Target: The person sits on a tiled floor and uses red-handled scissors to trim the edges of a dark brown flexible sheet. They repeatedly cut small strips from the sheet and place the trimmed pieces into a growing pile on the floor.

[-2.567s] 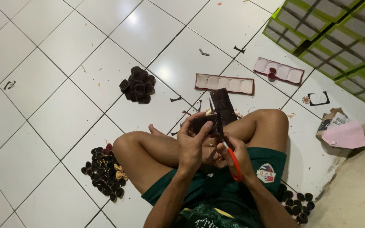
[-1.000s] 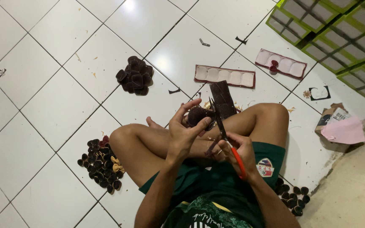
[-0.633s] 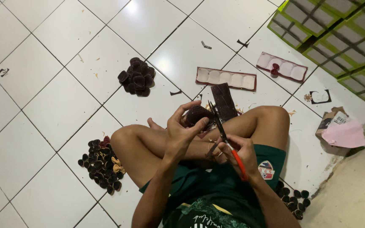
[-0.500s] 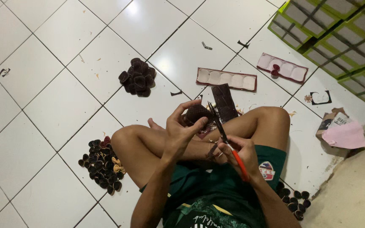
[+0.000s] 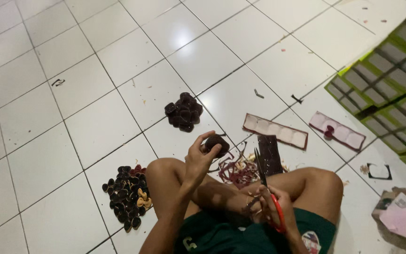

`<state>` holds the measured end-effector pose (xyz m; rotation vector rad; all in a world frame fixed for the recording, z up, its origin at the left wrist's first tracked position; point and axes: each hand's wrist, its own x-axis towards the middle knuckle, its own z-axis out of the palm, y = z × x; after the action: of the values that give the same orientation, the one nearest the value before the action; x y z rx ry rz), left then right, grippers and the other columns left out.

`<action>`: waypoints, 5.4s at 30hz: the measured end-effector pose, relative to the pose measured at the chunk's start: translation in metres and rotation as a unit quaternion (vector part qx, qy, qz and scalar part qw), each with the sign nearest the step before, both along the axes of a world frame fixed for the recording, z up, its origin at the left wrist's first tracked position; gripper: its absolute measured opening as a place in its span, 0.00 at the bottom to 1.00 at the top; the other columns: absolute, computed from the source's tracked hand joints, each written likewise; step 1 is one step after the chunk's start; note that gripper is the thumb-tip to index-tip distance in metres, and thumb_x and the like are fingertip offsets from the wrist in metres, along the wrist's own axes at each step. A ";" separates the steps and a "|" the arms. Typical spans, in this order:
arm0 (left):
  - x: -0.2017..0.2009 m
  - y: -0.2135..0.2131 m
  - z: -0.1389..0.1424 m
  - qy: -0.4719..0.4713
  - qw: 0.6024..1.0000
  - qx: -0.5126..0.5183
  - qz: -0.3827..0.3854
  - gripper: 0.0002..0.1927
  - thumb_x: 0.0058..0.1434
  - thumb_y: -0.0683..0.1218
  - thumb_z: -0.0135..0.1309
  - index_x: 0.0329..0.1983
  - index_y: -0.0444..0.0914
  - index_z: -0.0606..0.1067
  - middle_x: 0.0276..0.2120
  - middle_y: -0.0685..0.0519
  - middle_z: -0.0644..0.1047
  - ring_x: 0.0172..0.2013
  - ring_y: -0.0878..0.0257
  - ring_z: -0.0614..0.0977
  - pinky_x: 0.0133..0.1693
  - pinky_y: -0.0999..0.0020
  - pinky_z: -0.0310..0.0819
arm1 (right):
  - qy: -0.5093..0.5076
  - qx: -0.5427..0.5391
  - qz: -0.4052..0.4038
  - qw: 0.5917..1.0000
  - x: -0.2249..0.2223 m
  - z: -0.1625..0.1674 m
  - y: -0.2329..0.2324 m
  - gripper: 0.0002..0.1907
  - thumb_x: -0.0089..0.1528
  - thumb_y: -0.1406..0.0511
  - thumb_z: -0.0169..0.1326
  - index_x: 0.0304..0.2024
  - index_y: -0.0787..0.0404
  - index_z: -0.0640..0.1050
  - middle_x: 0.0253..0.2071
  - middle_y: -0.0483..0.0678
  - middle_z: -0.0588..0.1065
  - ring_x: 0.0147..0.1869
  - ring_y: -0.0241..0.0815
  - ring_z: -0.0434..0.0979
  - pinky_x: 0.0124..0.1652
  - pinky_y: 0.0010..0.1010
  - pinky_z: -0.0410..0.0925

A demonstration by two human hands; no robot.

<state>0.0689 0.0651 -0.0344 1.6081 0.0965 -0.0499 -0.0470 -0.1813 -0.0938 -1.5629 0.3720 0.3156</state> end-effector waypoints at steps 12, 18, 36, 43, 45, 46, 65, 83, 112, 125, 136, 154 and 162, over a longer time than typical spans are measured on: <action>0.114 0.069 -0.061 -0.019 0.974 0.094 0.204 0.42 0.59 0.45 0.64 0.69 0.28 0.53 0.63 0.35 0.66 0.53 0.49 0.78 0.45 0.61 0.81 | 0.176 0.169 0.001 0.970 0.029 -0.048 0.028 0.23 0.64 0.48 0.52 0.37 0.63 0.74 0.16 0.42 0.60 0.13 0.32 0.53 0.14 0.25 0.50; 0.100 0.034 -0.092 0.056 0.975 0.179 0.118 0.28 0.62 0.46 0.59 0.64 0.34 0.68 0.60 0.40 0.72 0.55 0.50 0.78 0.49 0.58 0.81 | 0.213 0.177 -0.041 0.960 0.040 -0.049 0.024 0.23 0.64 0.49 0.51 0.37 0.63 0.73 0.16 0.42 0.60 0.13 0.33 0.54 0.14 0.26 0.51; 0.039 -0.049 -0.084 -0.144 0.941 0.286 -0.113 0.18 0.61 0.42 0.58 0.54 0.32 0.75 0.46 0.38 0.81 0.48 0.45 0.82 0.49 0.56 0.77 | 0.062 0.193 -0.126 0.971 0.057 -0.047 -0.053 0.23 0.68 0.50 0.47 0.38 0.65 0.72 0.17 0.42 0.61 0.14 0.33 0.57 0.15 0.27 0.54; 0.030 -0.138 -0.086 -0.207 0.893 0.366 -0.163 0.36 0.60 0.53 0.63 0.66 0.32 0.66 0.65 0.34 0.66 0.66 0.37 0.64 0.65 0.44 0.59 | 0.077 0.156 -0.137 0.975 0.061 -0.038 -0.044 0.20 0.66 0.54 0.52 0.38 0.68 0.74 0.17 0.46 0.64 0.13 0.37 0.61 0.15 0.31 0.56; 0.026 -0.150 -0.089 -0.201 0.863 0.424 -0.185 0.42 0.57 0.57 0.65 0.69 0.33 0.64 0.67 0.33 0.62 0.68 0.35 0.60 0.65 0.38 0.51 | 0.070 0.162 -0.138 0.975 0.059 -0.037 -0.044 0.20 0.65 0.54 0.52 0.39 0.67 0.75 0.16 0.46 0.64 0.13 0.37 0.62 0.15 0.32 0.56; 0.023 -0.153 -0.091 -0.198 0.848 0.452 -0.194 0.44 0.57 0.59 0.64 0.70 0.34 0.63 0.68 0.33 0.61 0.69 0.35 0.59 0.66 0.37 0.48 | 0.075 0.187 -0.138 0.970 0.058 -0.038 -0.043 0.20 0.65 0.54 0.52 0.38 0.67 0.75 0.16 0.46 0.63 0.13 0.37 0.61 0.15 0.32 0.56; 0.016 -0.148 -0.096 -0.232 0.811 0.463 -0.270 0.37 0.53 0.56 0.66 0.65 0.42 0.70 0.69 0.42 0.65 0.68 0.43 0.63 0.65 0.41 0.53 | 0.074 0.178 -0.128 0.973 0.058 -0.031 -0.038 0.22 0.65 0.53 0.54 0.41 0.69 0.77 0.18 0.45 0.65 0.15 0.36 0.63 0.17 0.31 0.59; -0.064 -0.126 -0.084 -0.074 0.986 -0.147 -0.007 0.19 0.75 0.49 0.49 0.57 0.28 0.75 0.46 0.43 0.80 0.45 0.60 0.79 0.46 0.66 0.76 | -0.056 0.127 -0.142 0.980 0.040 -0.014 -0.022 0.18 0.65 0.58 0.57 0.37 0.71 0.76 0.24 0.51 0.73 0.21 0.38 0.73 0.24 0.30 0.67; -0.079 -0.065 -0.038 0.016 0.967 -0.253 -0.026 0.24 0.67 0.41 0.43 0.67 0.36 0.66 0.68 0.38 0.71 0.62 0.48 0.77 0.62 0.56 0.73 | -0.229 0.222 -0.232 0.919 0.009 -0.025 -0.003 0.10 0.67 0.70 0.62 0.38 0.69 0.74 0.34 0.47 0.74 0.34 0.36 0.72 0.34 0.27 0.69; -0.035 -0.063 -0.009 -0.040 0.996 -0.077 0.021 0.15 0.69 0.40 0.53 0.56 0.31 0.79 0.47 0.50 0.84 0.45 0.66 0.83 0.49 0.73 0.78 | -0.091 0.076 -0.093 0.989 -0.041 -0.005 0.003 0.26 0.64 0.52 0.53 0.55 0.65 0.75 0.31 0.45 0.76 0.26 0.30 0.70 0.26 0.24 0.66; -0.048 -0.060 0.023 -0.057 0.991 -0.122 -0.013 0.16 0.65 0.37 0.60 0.56 0.28 0.78 0.47 0.47 0.81 0.44 0.65 0.83 0.47 0.75 0.80 | -0.140 0.006 0.067 0.988 -0.025 0.026 0.021 0.34 0.65 0.42 0.49 0.50 0.66 0.78 0.28 0.41 0.74 0.28 0.28 0.73 0.30 0.21 0.68; -0.058 -0.060 0.031 -0.021 0.991 -0.126 -0.036 0.17 0.63 0.37 0.62 0.56 0.30 0.79 0.44 0.49 0.80 0.42 0.67 0.83 0.43 0.77 0.80 | -0.112 0.031 0.050 0.992 -0.021 0.061 0.019 0.31 0.62 0.43 0.53 0.46 0.64 0.80 0.27 0.42 0.81 0.25 0.26 0.73 0.26 0.19 0.66; -0.054 -0.058 0.034 -0.030 0.990 -0.118 -0.067 0.19 0.63 0.38 0.61 0.57 0.31 0.77 0.46 0.50 0.81 0.44 0.67 0.83 0.46 0.77 0.81 | -0.145 -0.030 0.041 0.988 -0.025 0.054 0.016 0.28 0.64 0.45 0.55 0.33 0.64 0.83 0.18 0.40 0.74 0.19 0.27 0.69 0.21 0.19 0.60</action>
<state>0.0150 0.0070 -0.0007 1.3761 -0.0626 -0.1137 -0.0718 -0.1650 -0.0402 -1.6587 0.0910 0.1387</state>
